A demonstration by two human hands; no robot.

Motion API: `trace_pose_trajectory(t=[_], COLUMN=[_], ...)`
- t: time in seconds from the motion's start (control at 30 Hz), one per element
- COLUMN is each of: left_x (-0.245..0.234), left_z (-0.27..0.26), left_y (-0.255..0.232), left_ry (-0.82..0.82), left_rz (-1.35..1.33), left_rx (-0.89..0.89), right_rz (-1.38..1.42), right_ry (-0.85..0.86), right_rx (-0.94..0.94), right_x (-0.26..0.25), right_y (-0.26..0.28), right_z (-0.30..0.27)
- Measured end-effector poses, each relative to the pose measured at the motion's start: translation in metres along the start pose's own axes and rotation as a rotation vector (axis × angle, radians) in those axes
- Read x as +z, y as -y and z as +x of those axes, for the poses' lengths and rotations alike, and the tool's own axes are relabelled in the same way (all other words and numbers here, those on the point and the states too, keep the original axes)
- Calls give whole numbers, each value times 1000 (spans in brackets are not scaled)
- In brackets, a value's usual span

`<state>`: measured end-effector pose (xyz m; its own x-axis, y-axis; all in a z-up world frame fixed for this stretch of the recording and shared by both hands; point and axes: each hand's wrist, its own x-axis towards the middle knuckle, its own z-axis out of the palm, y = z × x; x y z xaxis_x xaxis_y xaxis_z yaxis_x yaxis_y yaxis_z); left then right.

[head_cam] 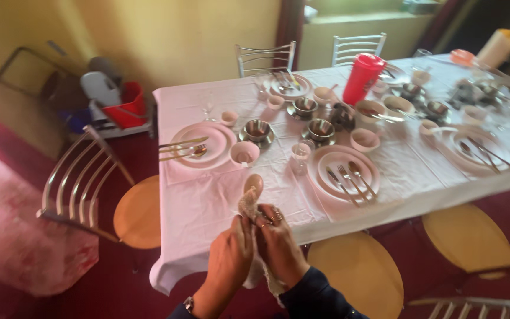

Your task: The person wipes several spoons with a cloth after taking them from a drawer, then places them onto a dining table.

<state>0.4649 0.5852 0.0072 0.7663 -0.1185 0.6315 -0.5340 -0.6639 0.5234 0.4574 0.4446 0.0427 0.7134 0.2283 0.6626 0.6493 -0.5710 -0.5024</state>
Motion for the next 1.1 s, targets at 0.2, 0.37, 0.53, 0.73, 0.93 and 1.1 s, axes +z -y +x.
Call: trace_pose_trajectory(t=[0.2,0.37,0.53,0.73,0.93,1.1], left_x=[22,18,45,83,155,196], left_z=[-4,16,59,129,166,181], left_y=[9,2,35,42,41,54], left_ry=[49,221,558,625,525,434], left_rz=[-246,-347,-546,-922,-822,-889], left_rx=[126,12,-423,-836,-766,-647], right_rz=[-179,-259,-233,-207,-237,-197], right_ry=[-66,-137,-273,-304,-202,-68], right_rx=[108,157,262,214,80,12], right_x=[2,-9,-13,-27,-46,-61], right_y=[-11,-27,-54,-98,-148,-174], right_z=[-15,-23,-10,6,26,38])
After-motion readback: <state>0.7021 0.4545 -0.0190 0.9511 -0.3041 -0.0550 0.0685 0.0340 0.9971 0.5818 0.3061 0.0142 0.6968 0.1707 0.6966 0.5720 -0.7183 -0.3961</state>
